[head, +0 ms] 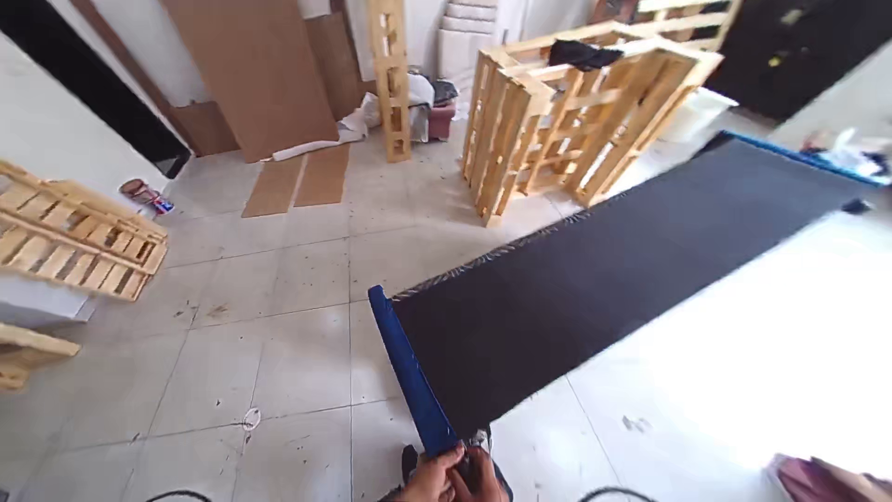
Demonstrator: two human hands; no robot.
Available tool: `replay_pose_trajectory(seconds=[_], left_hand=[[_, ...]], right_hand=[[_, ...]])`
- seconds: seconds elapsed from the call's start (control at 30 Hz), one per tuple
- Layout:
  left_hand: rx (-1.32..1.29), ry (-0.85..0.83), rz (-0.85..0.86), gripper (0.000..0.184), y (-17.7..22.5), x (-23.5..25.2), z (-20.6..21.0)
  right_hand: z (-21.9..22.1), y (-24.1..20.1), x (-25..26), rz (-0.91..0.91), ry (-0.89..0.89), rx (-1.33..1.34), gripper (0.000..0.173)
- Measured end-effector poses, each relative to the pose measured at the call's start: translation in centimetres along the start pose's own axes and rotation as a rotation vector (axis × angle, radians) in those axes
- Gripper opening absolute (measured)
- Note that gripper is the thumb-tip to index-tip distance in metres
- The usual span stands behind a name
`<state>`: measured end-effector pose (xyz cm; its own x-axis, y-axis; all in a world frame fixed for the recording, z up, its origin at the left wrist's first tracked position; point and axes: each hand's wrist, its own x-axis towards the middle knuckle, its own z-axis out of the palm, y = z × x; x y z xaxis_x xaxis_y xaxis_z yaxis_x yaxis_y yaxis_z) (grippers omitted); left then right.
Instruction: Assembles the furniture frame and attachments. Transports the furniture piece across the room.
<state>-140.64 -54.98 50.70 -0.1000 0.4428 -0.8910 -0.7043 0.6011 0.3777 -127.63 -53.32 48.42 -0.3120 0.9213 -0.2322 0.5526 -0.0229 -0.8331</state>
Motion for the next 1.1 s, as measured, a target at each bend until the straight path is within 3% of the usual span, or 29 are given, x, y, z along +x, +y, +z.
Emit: replay_pose_trajectory(seconds=[0.07,0.13,0.23,0.3,0.4,0.5,0.57,0.63,0.7,0.73,0.8,0.83,0.87,0.93,1.0,1.03,1.1], left_hand=[[0.039,-0.027,-0.047,0.045,0.5,-0.1,-0.3],[0.058,-0.063,-0.053,0.037,1.1,0.0,-0.2],[0.056,-0.081,-0.058,0.033,1.0,0.9,-0.7],[0.044,-0.091,-0.043,0.033,0.6,1.1,-0.9],[0.056,-0.103,-0.023,0.037,0.5,0.8,-0.5],[0.061,-0.090,-0.019,0.036,0.9,0.4,-0.3],[0.035,-0.135,-0.007,0.037,1.0,0.8,-0.5],[0.005,-0.162,-0.002,0.034,1.0,1.4,-0.5],[-0.001,-0.132,0.009,0.029,0.8,1.3,-0.5],[0.003,-0.128,0.015,0.030,0.8,1.2,-0.4],[0.020,-0.105,0.017,0.033,0.8,0.6,-0.2],[0.019,-0.099,0.007,0.033,0.8,0.5,-0.3],[0.023,-0.094,0.003,0.032,0.8,0.6,-0.4],[0.038,-0.105,0.010,0.034,0.9,1.1,-0.6],[0.032,-0.109,0.028,0.030,1.0,1.2,-0.5],[0.018,-0.109,0.025,0.030,0.9,1.1,-0.6],[0.003,-0.107,0.010,0.032,1.0,0.9,-0.6]], right_hand=[[0.2,-0.5,-0.3,0.088,0.024,0.152,0.047],[0.5,-1.6,0.5,0.361,0.029,0.578,0.033],[1.2,-2.1,1.7,0.846,-0.122,1.273,0.045],[1.8,-2.2,1.3,0.910,-0.176,1.424,0.051],[0.9,-3.8,0.3,0.697,0.020,1.046,0.043],[-0.5,-5.0,-0.6,0.486,0.033,0.706,0.048],[0.2,-5.1,-0.1,0.581,0.069,0.820,0.033],[0.9,-4.7,1.3,0.830,0.109,1.139,0.042],[0.8,-4.6,1.4,0.934,0.089,1.251,0.049],[0.6,-4.7,1.1,0.868,0.083,1.163,0.047],[0.4,-3.9,-0.4,0.555,0.061,0.830,0.042],[0.3,-3.6,-0.9,0.438,0.040,0.666,0.048],[0.3,-3.7,-0.9,0.413,0.034,0.614,0.046],[0.0,-5.7,0.0,0.675,0.027,0.866,0.033],[-0.1,-7.1,1.1,0.969,0.016,1.104,0.047],[0.2,-6.6,0.9,0.958,0.022,1.100,0.049],[0.7,-4.8,-0.1,0.657,0.010,0.899,0.040]])
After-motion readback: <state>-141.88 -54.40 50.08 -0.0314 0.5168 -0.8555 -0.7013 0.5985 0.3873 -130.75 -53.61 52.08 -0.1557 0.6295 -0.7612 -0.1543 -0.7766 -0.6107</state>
